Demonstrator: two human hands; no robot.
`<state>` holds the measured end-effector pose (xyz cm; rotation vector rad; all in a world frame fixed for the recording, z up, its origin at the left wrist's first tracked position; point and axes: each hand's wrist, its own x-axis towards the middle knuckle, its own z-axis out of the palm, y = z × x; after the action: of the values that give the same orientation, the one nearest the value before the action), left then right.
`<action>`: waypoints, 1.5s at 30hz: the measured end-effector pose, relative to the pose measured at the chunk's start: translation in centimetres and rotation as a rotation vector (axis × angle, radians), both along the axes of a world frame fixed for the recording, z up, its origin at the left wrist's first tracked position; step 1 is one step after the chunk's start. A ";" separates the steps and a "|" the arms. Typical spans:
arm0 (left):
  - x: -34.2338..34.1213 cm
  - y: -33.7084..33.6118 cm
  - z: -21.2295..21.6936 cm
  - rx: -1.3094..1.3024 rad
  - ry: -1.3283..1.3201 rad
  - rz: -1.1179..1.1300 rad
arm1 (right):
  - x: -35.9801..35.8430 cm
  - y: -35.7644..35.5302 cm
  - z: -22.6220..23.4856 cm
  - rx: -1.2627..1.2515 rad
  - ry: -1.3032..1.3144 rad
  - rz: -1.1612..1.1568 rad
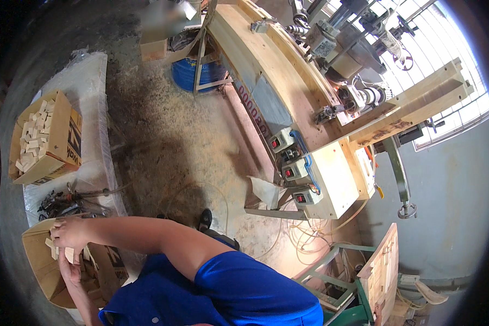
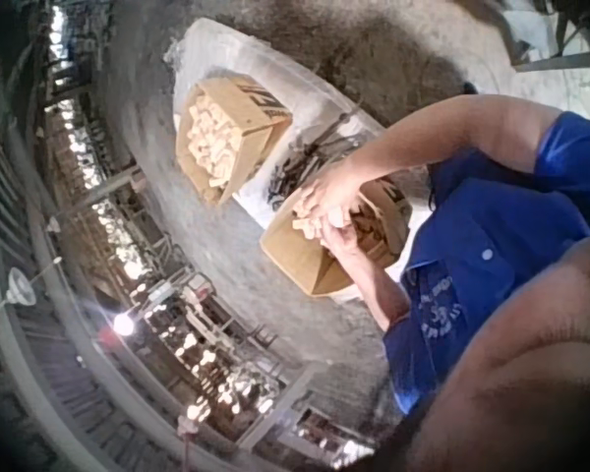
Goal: The person picks up small wooden blocks from a cardboard box, rubs them together by hand, and places them into a vertical slot on a woodworking machine. The person repeats this process for multiple blocks, occasionally using a handheld air nozzle to clear sawdust from the machine.
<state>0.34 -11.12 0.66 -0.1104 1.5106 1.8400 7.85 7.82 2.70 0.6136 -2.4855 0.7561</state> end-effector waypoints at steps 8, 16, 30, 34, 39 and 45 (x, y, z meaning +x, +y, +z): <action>-0.9 1.0 1.4 -0.028 0.003 -0.005 | -1.4 0.2 0.1 0.049 0.094 -0.042; 0.1 -0.2 1.4 -0.103 0.139 -0.055 | 0.4 -0.5 1.2 0.009 -0.003 0.013; 1.9 -0.1 4.0 -0.080 0.051 -0.064 | 1.6 -0.7 3.1 -0.023 0.153 -0.011; 3.0 0.7 4.7 -0.082 0.169 -0.038 | 2.3 -0.3 3.9 -0.047 0.024 0.010; 3.5 1.4 5.2 -0.019 0.288 -0.008 | 4.0 0.0 5.5 -0.189 -0.060 0.000; 6.2 3.1 5.3 -0.039 0.416 0.073 | 5.0 -0.3 6.4 -0.176 -0.224 -0.105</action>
<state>6.52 -8.03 5.98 0.2151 1.8445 1.9763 12.83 7.50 9.13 0.3482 -2.5896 1.0385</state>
